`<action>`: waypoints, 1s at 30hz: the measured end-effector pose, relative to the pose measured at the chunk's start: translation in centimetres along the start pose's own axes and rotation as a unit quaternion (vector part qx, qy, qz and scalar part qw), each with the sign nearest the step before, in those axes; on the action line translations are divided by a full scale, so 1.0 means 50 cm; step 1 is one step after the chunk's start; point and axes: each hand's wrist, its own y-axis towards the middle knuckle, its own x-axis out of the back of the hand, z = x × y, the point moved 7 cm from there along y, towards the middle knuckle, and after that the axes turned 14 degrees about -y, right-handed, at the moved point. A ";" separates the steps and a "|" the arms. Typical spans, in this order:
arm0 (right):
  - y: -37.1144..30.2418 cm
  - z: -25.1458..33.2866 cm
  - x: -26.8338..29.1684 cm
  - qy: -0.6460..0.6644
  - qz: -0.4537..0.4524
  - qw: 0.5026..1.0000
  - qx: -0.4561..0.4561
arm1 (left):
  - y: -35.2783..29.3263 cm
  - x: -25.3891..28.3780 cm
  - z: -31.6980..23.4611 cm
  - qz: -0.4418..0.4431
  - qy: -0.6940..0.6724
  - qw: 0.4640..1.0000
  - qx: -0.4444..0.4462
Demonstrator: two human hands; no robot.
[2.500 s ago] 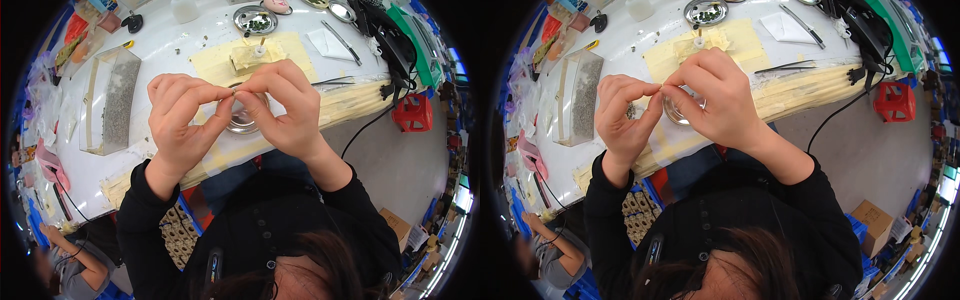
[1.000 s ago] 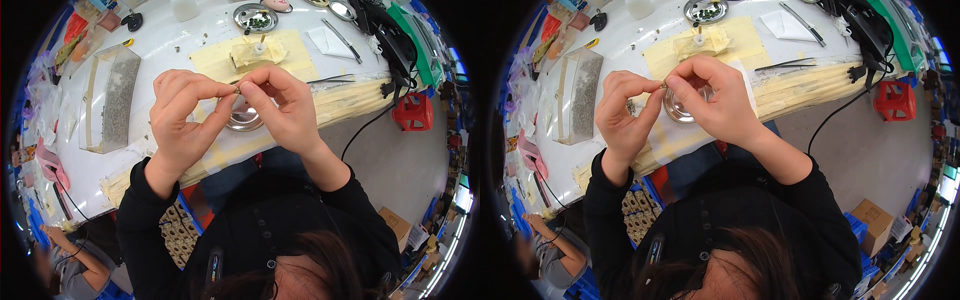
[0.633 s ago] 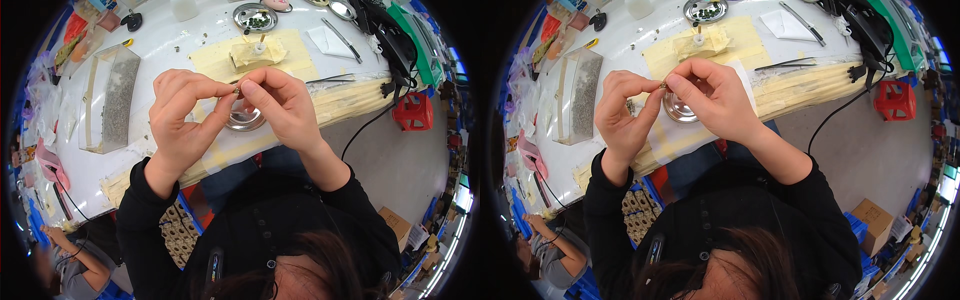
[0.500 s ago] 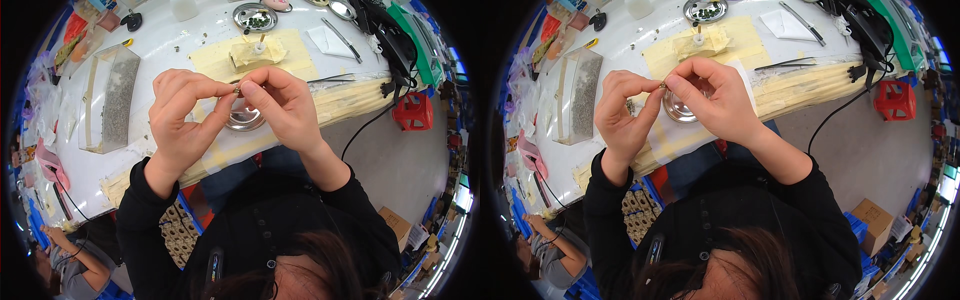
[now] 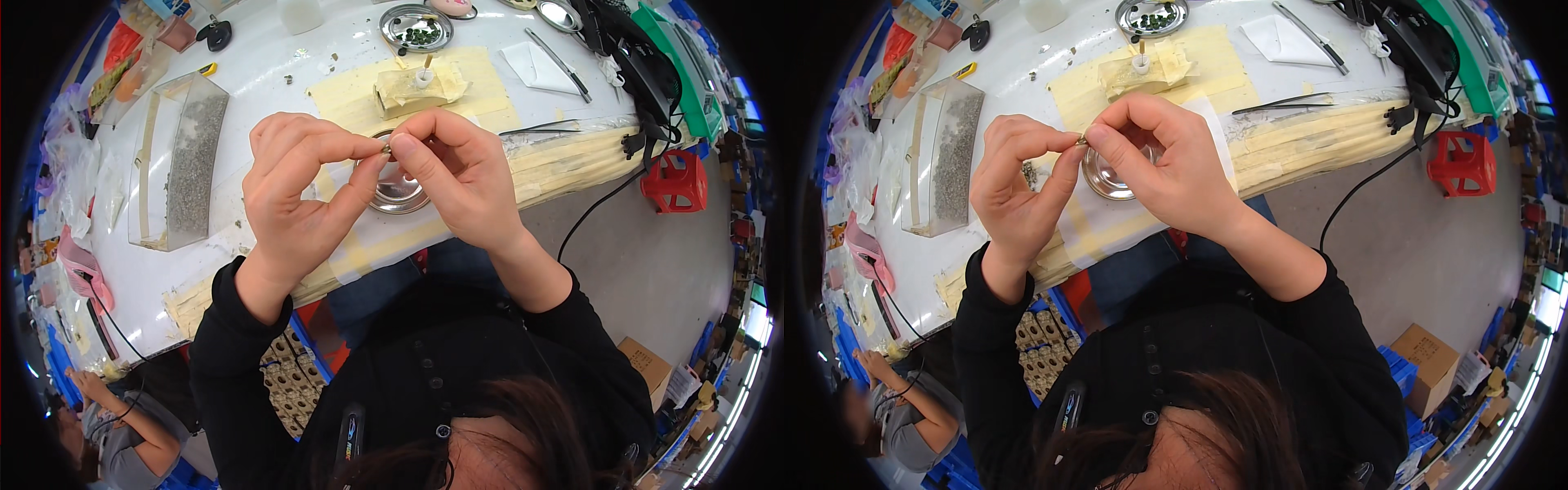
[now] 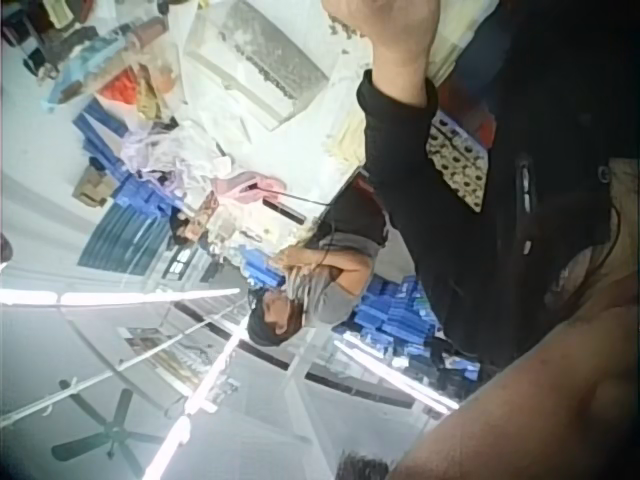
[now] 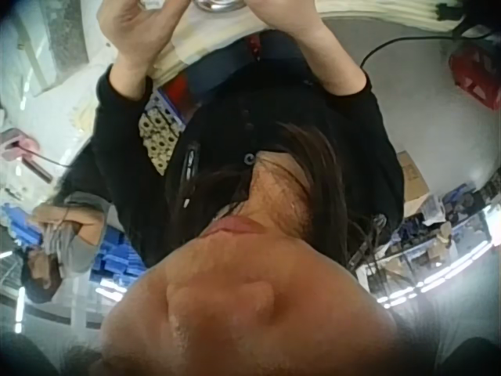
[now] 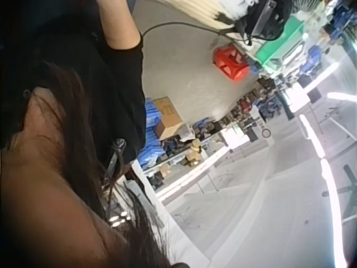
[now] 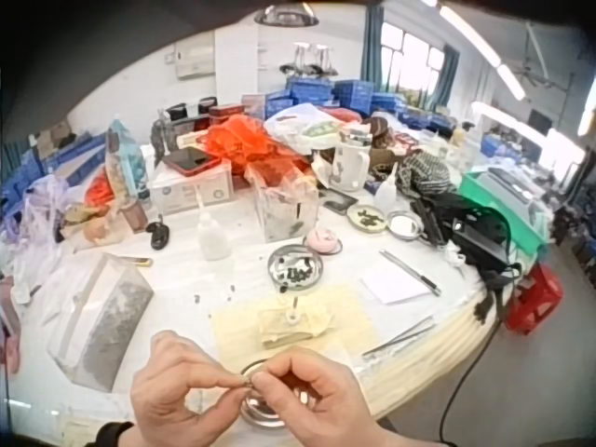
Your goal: Assembling very small toy components into a metal dish at a workshop bench.
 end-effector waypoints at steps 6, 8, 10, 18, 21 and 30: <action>-0.001 0.006 0.002 -0.002 -0.010 1.000 0.008 | 0.002 0.002 0.004 -0.030 0.013 0.999 -0.001; -0.001 0.008 0.004 -0.015 -0.020 1.000 0.016 | 0.002 0.001 0.002 -0.019 0.015 1.000 -0.002; -0.003 0.008 0.006 -0.032 -0.030 0.999 0.025 | 0.000 -0.001 -0.001 0.002 0.011 1.000 -0.006; 0.006 0.019 0.025 -0.070 -0.065 0.994 0.050 | 0.000 0.002 0.009 -0.024 -0.015 0.999 0.018; 0.033 0.058 0.079 -0.266 -0.151 0.939 0.155 | 0.001 0.006 0.015 -0.040 -0.029 0.998 0.037; 0.099 0.082 0.083 -0.516 -0.120 0.822 0.210 | -0.004 0.003 0.013 -0.007 -0.017 1.000 0.018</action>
